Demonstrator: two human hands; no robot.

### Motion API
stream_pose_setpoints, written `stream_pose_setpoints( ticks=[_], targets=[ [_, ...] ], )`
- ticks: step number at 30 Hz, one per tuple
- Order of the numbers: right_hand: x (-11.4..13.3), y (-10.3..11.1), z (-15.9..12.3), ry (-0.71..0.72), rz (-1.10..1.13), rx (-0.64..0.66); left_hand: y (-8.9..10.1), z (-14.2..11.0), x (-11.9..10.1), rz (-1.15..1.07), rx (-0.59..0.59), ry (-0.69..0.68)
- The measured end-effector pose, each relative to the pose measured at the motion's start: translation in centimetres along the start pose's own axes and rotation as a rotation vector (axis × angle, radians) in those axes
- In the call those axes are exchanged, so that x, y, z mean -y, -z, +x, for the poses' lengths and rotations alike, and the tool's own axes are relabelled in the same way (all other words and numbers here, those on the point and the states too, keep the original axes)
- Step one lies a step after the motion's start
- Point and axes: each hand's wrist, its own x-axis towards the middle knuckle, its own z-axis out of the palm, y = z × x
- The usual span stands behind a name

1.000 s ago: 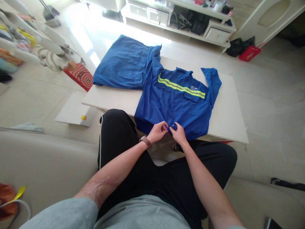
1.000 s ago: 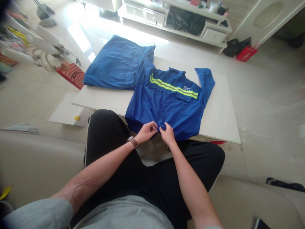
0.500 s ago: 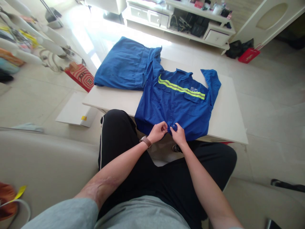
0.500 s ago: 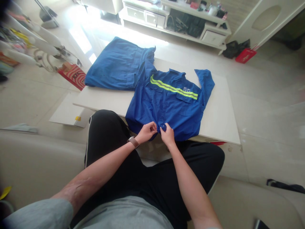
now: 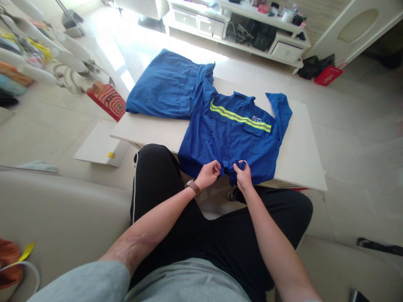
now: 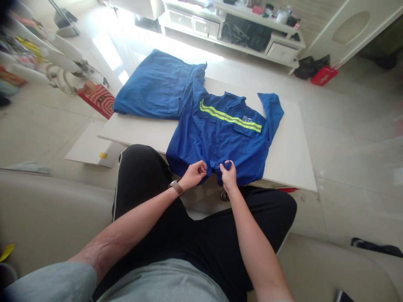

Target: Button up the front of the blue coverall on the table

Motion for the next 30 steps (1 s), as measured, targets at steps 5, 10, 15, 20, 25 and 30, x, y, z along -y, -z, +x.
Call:
stream_pose_setpoints(
  ticks=[5, 10, 15, 20, 25, 30],
  targets=[
    [1.3, 1.6, 1.2, 0.022, 0.033, -0.129, 0.4, -0.2, 0.5, 0.13, 0.04, 0.132],
    [3.0, 2.0, 0.8, 0.105, 0.038, -0.115, 0.9, -0.4, 0.8, 0.34, 0.137, 0.254],
    [5.4, 3.8, 1.9, 0.223, -0.158, -0.21, 1.3, -0.3, 0.2, 0.404, 0.129, 0.222],
    [9.4, 6.5, 4.2, 0.38, -0.985, -0.162, 2.8, 1.3, -1.8, 0.41, 0.149, 0.168],
    [10.6, 2.2, 4.2, 0.499, -1.474, 0.368, 4.0, 5.1, -5.1, 0.5, 0.176, 0.135],
    [8.6, -2.7, 4.9, 0.414, -1.601, 0.675, 4.1, 10.8, -7.2, 0.567, 0.177, 0.065]
  ],
)
